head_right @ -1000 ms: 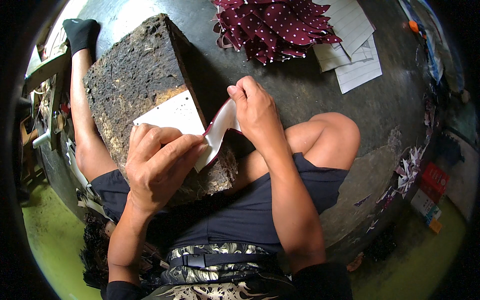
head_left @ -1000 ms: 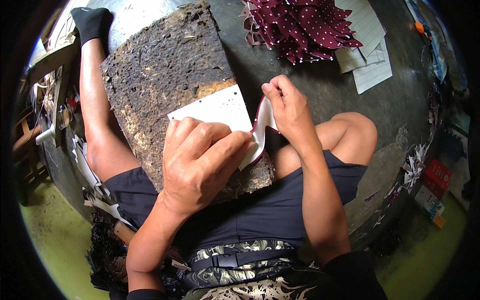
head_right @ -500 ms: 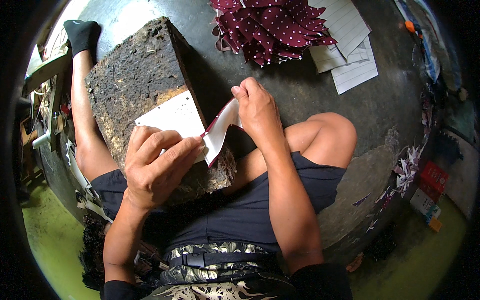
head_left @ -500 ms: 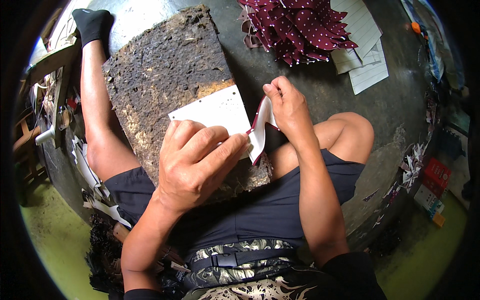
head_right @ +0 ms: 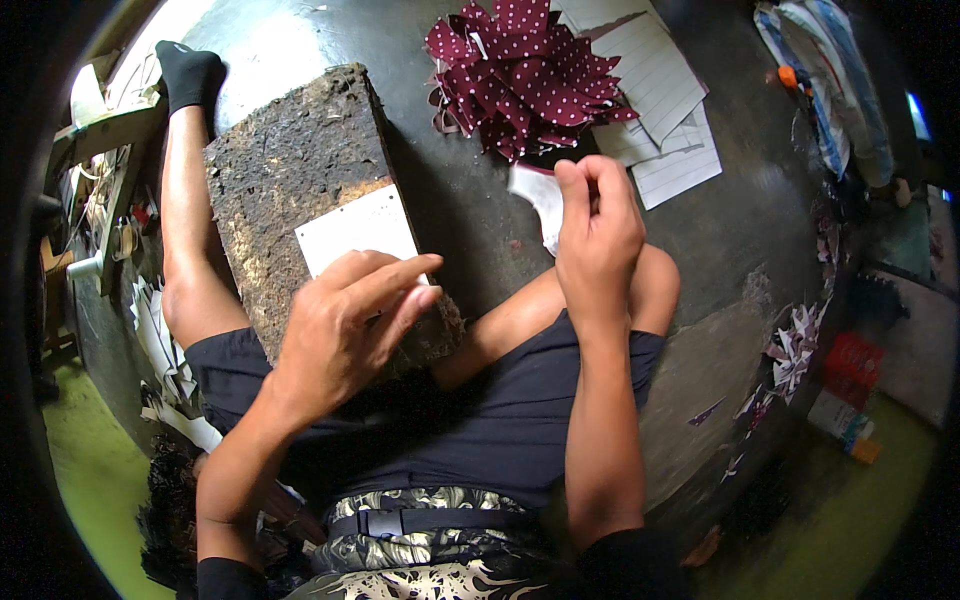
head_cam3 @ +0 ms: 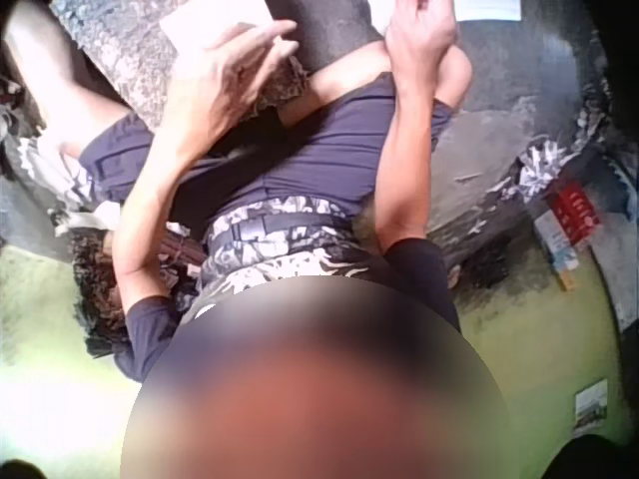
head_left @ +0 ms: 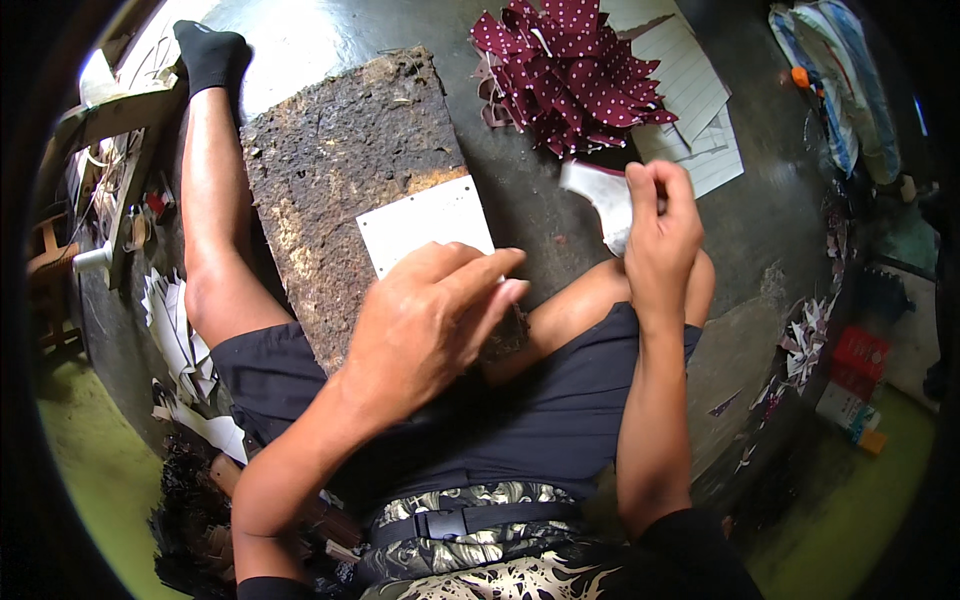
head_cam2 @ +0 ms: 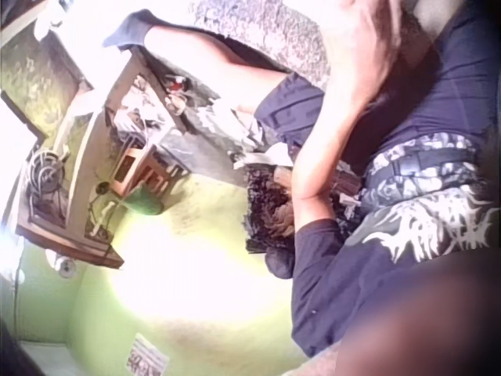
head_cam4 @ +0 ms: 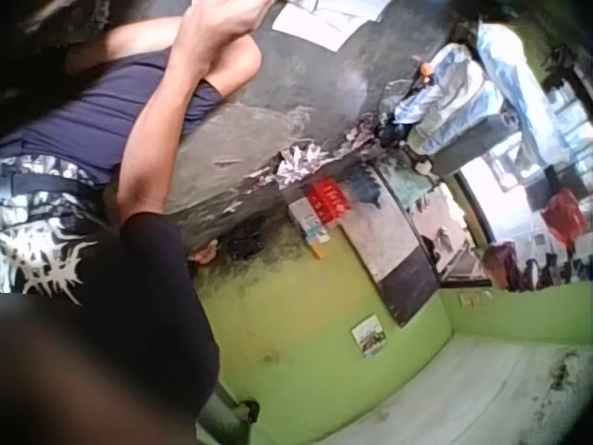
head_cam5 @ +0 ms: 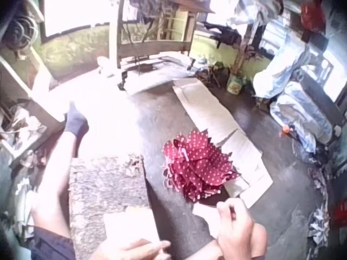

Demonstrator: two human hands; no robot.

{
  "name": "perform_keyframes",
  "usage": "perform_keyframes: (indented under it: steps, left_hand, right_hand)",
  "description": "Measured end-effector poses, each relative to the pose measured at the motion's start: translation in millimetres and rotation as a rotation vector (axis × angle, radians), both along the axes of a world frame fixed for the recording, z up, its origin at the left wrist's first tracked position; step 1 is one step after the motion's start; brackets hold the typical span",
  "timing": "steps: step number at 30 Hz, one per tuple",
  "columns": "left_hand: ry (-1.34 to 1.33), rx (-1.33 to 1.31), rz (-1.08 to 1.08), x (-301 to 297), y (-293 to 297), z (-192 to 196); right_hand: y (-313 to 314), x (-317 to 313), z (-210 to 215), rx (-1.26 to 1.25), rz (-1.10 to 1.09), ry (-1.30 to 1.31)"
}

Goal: The person sits on the floor and repeatedly peels the backing off small white sticker-like pieces, then places them aside. The person handles the pieces one at a time and accumulates a small pile of peeled items.

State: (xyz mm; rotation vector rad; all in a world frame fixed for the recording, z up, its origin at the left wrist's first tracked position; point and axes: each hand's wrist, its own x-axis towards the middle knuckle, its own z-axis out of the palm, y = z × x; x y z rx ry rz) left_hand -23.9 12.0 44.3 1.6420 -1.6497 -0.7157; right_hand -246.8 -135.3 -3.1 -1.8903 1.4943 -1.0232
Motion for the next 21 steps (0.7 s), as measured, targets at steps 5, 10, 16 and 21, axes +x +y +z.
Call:
perform_keyframes:
  steps: [5,10,16,21]
  left_hand:
    - [1.429,0.404,0.179,-34,-13,0]
    - [1.681,0.366,0.069,-20,-2,-12]
    - [1.65,0.506,0.063,-4,20,-12]
    - [1.476,0.562,-0.022,-5,26,-15]
  right_hand:
    - [71,-7,61,-0.562,0.51,0.114]
    - [123,-6,64,-0.267,0.598,0.014]
    - [105,0,63,0.176,0.179,-0.266]
    - [92,20,70,0.63,0.308,-0.35]
